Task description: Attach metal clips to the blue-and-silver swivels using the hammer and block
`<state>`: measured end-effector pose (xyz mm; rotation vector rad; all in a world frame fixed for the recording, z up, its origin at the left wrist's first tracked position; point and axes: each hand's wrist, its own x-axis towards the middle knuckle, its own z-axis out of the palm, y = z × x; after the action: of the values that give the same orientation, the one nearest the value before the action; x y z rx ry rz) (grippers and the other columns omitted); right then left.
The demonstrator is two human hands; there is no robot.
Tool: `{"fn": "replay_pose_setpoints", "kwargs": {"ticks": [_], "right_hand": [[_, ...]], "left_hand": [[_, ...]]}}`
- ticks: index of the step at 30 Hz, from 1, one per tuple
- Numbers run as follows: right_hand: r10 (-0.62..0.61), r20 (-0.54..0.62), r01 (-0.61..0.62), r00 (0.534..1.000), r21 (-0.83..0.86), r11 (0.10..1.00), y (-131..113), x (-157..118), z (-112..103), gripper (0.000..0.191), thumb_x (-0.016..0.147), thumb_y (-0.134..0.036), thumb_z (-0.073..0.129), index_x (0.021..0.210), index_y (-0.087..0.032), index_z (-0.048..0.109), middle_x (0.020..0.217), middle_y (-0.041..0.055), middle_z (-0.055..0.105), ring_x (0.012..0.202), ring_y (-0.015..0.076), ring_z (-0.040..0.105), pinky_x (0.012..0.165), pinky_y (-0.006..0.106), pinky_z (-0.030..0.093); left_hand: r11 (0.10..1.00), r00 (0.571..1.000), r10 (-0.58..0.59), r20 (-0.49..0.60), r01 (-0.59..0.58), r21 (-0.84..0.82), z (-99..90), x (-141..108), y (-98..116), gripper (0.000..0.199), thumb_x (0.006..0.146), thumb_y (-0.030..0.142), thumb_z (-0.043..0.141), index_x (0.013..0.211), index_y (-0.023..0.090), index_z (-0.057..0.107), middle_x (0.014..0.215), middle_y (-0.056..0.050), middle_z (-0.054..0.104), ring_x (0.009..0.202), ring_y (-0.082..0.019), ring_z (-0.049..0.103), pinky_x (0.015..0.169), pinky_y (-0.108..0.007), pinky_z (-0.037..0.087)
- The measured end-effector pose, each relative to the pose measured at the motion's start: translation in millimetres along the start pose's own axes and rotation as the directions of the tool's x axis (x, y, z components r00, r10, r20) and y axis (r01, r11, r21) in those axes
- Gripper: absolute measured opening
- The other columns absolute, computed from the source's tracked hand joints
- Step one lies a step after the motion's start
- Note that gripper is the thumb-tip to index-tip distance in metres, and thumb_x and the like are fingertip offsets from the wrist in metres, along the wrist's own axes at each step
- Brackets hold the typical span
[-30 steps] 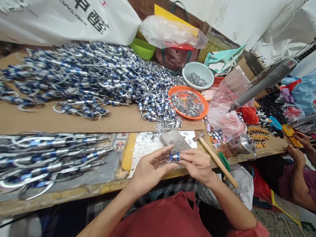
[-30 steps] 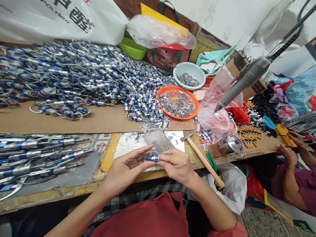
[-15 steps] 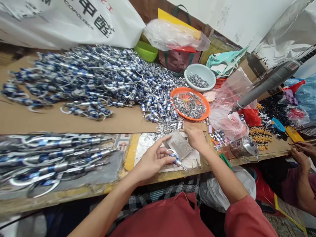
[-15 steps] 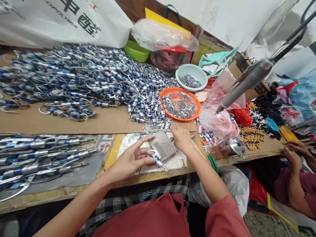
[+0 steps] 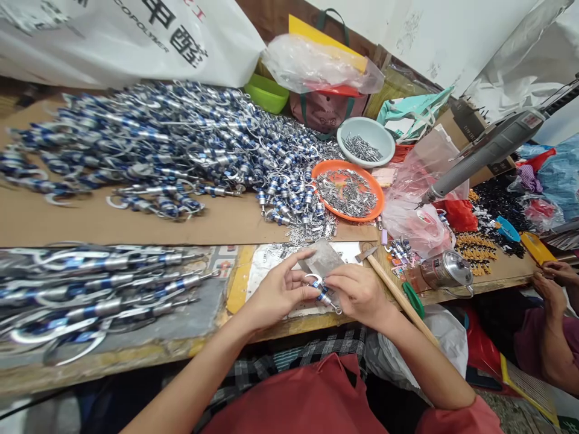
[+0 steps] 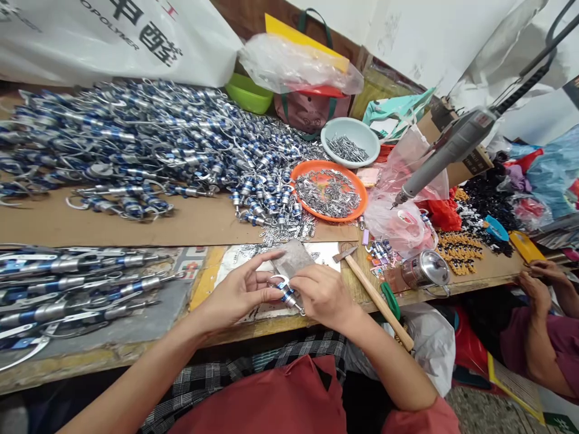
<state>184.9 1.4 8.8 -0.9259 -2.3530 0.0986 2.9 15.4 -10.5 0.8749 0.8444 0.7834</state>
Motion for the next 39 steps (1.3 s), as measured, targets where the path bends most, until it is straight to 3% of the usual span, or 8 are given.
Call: {"fn": "replay_pose_setpoints", "kwargs": {"ticks": [12, 20, 24, 28, 31, 34, 36, 39], "right_hand": [[0.252, 0.247, -0.300, 0.936, 0.178, 0.937, 4, 8, 1, 0.013, 0.082, -0.015, 0.056, 0.078, -0.018, 0.068, 0.071, 0.0009, 0.063, 0.067, 0.0113, 0.057, 0.062, 0.020, 0.043], [0.332, 0.041, -0.335, 0.942, 0.095, 0.937, 1, 8, 23, 0.018, 0.085, -0.030, 0.055, 0.087, -0.024, 0.072, 0.069, 0.0009, 0.059, 0.064, 0.0111, 0.055, 0.056, 0.021, 0.041], [0.306, -0.064, -0.292, 0.950, 0.164, 0.942, 1, 1, 17, 0.021, 0.088, -0.029, 0.049, 0.093, -0.023, 0.069, 0.074, 0.0016, 0.061, 0.067, 0.0115, 0.056, 0.059, 0.022, 0.044], [0.446, -0.253, -0.443, 0.859, 0.072, 0.894, 21, -24, -13, 0.019, 0.089, -0.025, 0.046, 0.094, -0.020, 0.063, 0.084, 0.0040, 0.063, 0.080, 0.0152, 0.058, 0.072, 0.028, 0.046], [0.602, -0.138, -0.616, 0.786, -0.249, 0.747, 43, -54, -31, 0.023, 0.086, -0.032, 0.051, 0.101, -0.017, 0.059, 0.092, 0.0080, 0.061, 0.086, 0.0210, 0.057, 0.074, 0.033, 0.046], [0.711, 0.043, -0.615, 0.702, -0.467, 0.635, 56, -75, -33, 0.029, 0.083, -0.034, 0.054, 0.107, -0.018, 0.056, 0.092, 0.0088, 0.060, 0.085, 0.0231, 0.058, 0.070, 0.033, 0.046], [0.733, 0.085, -0.620, 0.675, -0.473, 0.626, 57, -80, -29, 0.024, 0.085, -0.032, 0.050, 0.104, -0.019, 0.057, 0.090, 0.0072, 0.060, 0.082, 0.0214, 0.059, 0.069, 0.031, 0.047], [0.710, 0.046, -0.661, 0.703, -0.325, 0.676, 45, -74, -27, 0.022, 0.087, -0.030, 0.048, 0.103, -0.018, 0.055, 0.092, 0.0065, 0.060, 0.083, 0.0200, 0.059, 0.071, 0.031, 0.048]], "left_hand": [[1.000, 1.000, -0.001, -0.010, 0.002, 0.031, 1.3, -1, 2, 0.081, 0.057, 0.019, 0.073, 0.128, 0.014, 0.035, 0.066, 0.003, 0.062, 0.067, -0.016, 0.063, 0.068, -0.030, 0.052], [1.000, 1.000, -0.008, -0.008, 0.008, -0.006, 2.0, -1, 2, 0.084, 0.055, 0.019, 0.074, 0.129, 0.013, 0.033, 0.067, 0.002, 0.064, 0.070, -0.017, 0.065, 0.070, -0.030, 0.052], [1.000, 1.000, -0.018, -0.016, 0.018, -0.013, 1.5, -1, 2, 0.084, 0.055, 0.019, 0.074, 0.128, 0.014, 0.034, 0.066, 0.003, 0.062, 0.068, -0.017, 0.065, 0.070, -0.031, 0.052], [0.999, 0.999, -0.029, -0.043, 0.030, 0.018, 1.4, -1, 2, 0.081, 0.054, 0.017, 0.074, 0.127, 0.015, 0.039, 0.067, 0.004, 0.062, 0.067, -0.016, 0.064, 0.070, -0.030, 0.053], [0.999, 0.997, -0.047, -0.065, 0.048, 0.022, 2.5, -2, 3, 0.075, 0.054, 0.017, 0.074, 0.123, 0.016, 0.046, 0.067, 0.004, 0.061, 0.066, -0.016, 0.064, 0.069, -0.031, 0.053], [0.997, 0.995, -0.062, -0.072, 0.066, 0.049, 3.4, -3, 4, 0.056, 0.055, 0.019, 0.074, 0.109, 0.015, 0.061, 0.076, 0.000, 0.065, 0.069, -0.016, 0.063, 0.070, -0.031, 0.053], [0.995, 0.996, -0.064, -0.054, 0.068, 0.073, 3.2, -3, 4, 0.047, 0.056, 0.021, 0.073, 0.102, 0.015, 0.066, 0.082, -0.002, 0.066, 0.071, -0.016, 0.062, 0.071, -0.031, 0.053], [0.996, 0.997, -0.048, -0.064, 0.053, 0.072, 2.1, -3, 3, 0.060, 0.056, 0.019, 0.073, 0.114, 0.016, 0.059, 0.074, 0.001, 0.064, 0.068, -0.014, 0.062, 0.069, -0.029, 0.052]]}}
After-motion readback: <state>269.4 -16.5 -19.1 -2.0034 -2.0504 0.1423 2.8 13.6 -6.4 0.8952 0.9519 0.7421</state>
